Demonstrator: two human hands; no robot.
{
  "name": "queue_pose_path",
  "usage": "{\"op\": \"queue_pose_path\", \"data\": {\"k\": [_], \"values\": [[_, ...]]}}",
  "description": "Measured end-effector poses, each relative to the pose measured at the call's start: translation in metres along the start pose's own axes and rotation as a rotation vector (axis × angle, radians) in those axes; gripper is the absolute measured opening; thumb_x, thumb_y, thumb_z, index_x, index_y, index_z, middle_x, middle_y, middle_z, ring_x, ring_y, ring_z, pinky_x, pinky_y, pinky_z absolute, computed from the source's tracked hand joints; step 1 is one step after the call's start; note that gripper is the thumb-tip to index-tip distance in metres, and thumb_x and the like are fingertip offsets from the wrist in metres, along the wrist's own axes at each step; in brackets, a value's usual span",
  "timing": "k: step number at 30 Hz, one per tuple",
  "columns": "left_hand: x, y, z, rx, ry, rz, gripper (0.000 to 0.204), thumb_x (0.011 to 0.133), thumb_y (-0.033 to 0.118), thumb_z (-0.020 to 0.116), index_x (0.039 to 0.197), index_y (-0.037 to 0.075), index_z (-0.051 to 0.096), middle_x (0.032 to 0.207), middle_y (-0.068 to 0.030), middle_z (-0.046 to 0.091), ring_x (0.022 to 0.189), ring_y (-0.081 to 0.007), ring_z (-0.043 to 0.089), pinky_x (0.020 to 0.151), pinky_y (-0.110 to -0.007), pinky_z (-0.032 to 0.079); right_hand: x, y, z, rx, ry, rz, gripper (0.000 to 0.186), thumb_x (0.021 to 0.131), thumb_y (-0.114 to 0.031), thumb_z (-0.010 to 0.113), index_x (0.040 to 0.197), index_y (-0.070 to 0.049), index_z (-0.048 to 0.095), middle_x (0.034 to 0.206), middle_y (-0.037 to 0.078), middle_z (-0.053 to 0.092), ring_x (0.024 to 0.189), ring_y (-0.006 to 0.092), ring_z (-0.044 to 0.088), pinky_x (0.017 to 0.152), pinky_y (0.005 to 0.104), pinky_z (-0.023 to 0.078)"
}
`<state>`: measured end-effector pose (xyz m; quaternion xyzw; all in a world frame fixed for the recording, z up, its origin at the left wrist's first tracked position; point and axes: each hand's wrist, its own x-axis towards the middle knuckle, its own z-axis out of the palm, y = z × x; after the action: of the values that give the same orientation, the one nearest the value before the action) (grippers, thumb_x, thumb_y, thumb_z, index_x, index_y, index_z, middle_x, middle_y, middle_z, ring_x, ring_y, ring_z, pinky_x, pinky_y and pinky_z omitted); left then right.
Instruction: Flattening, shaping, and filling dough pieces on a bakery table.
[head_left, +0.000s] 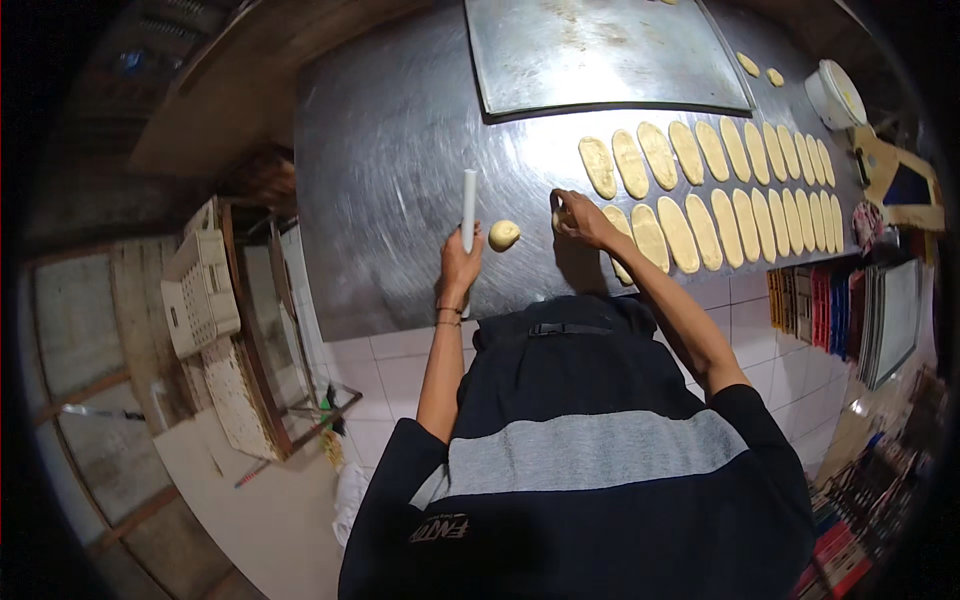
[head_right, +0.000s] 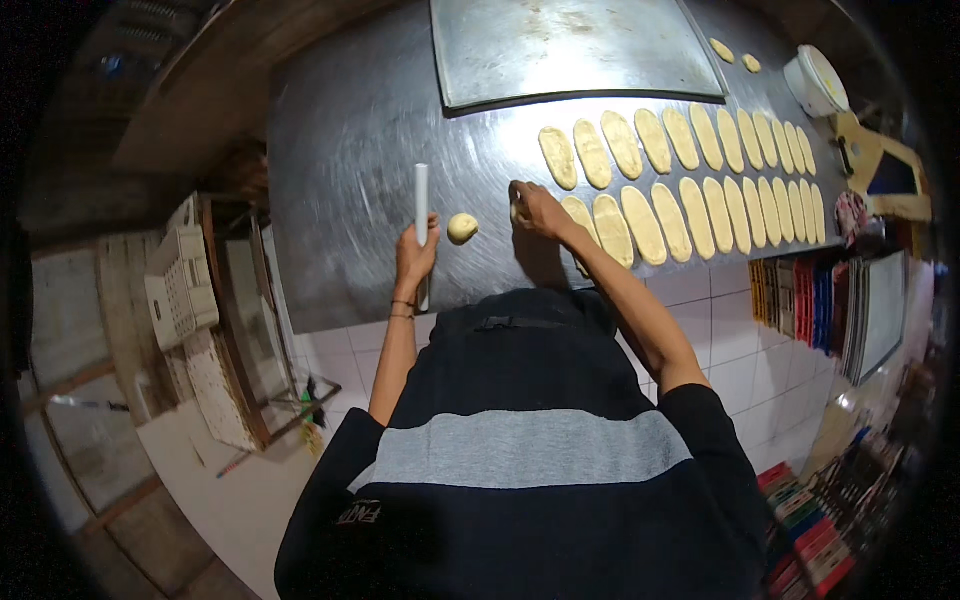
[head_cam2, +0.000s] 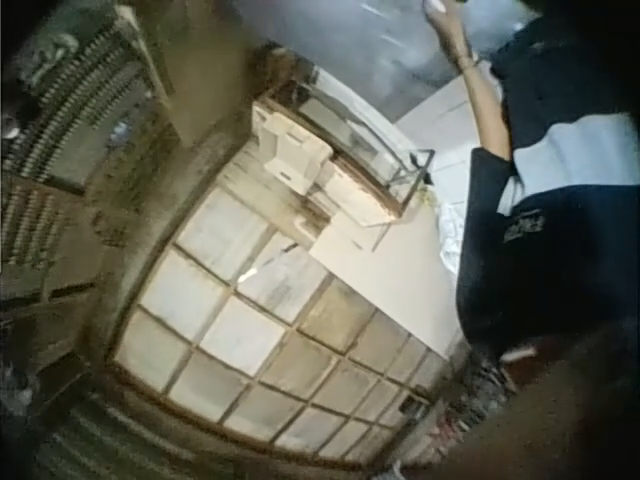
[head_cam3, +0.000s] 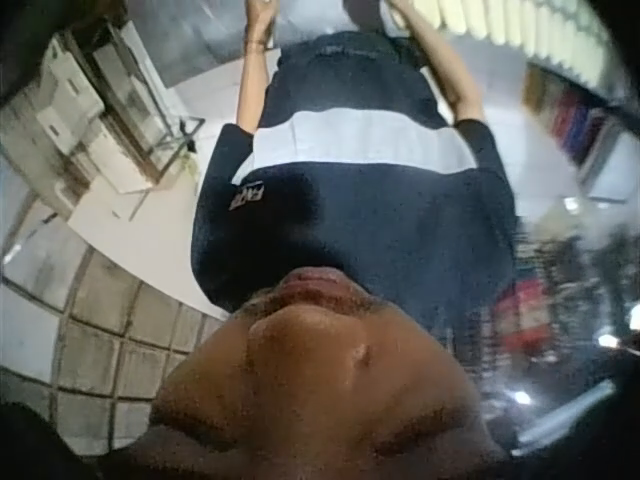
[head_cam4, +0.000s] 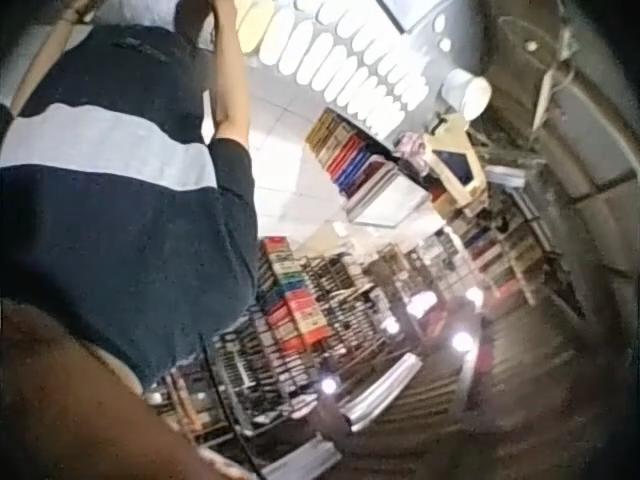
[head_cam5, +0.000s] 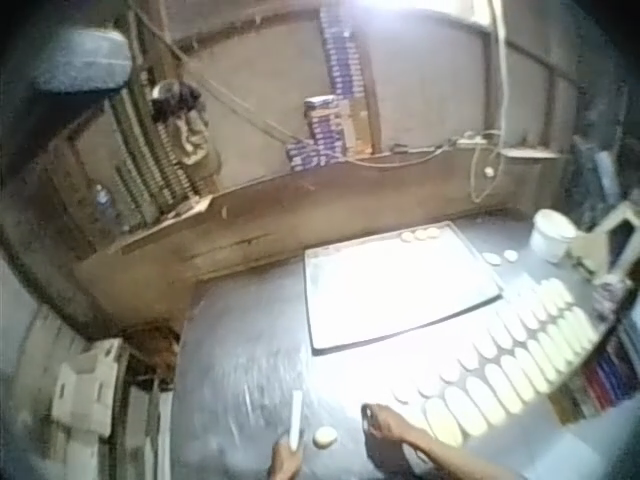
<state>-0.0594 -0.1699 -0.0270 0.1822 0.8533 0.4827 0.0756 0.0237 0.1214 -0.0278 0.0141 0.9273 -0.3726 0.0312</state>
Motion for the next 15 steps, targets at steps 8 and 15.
{"op": "queue_pose_path", "data": {"k": [8,15], "values": [[0.014,0.024,0.053,0.372,-0.328,0.078,0.034,0.084,0.014,0.079,0.112,-0.004,0.071,0.104,-0.028,0.071,0.1,-0.0486,0.066,0.091,-0.053,0.052,-0.022,-0.002,0.029,-0.101,0.088,0.095,0.077,0.081,-0.002,0.074,0.153,-0.007,0.049,0.116,0.024,0.07,0.103,0.0439,0.063,0.09,0.0523,0.052],[0.019,0.037,0.017,0.064,-0.373,-0.278,0.031,0.086,0.019,0.085,0.112,0.003,0.076,0.097,-0.0133,0.079,0.091,-0.0205,0.076,0.081,-0.037,0.059,-0.015,-0.033,-0.018,0.436,0.032,0.153,0.067,0.079,-0.005,0.075,0.144,-0.008,0.058,0.099,0.019,0.076,0.08,0.033,0.073,0.075,0.0418,0.058]]}}
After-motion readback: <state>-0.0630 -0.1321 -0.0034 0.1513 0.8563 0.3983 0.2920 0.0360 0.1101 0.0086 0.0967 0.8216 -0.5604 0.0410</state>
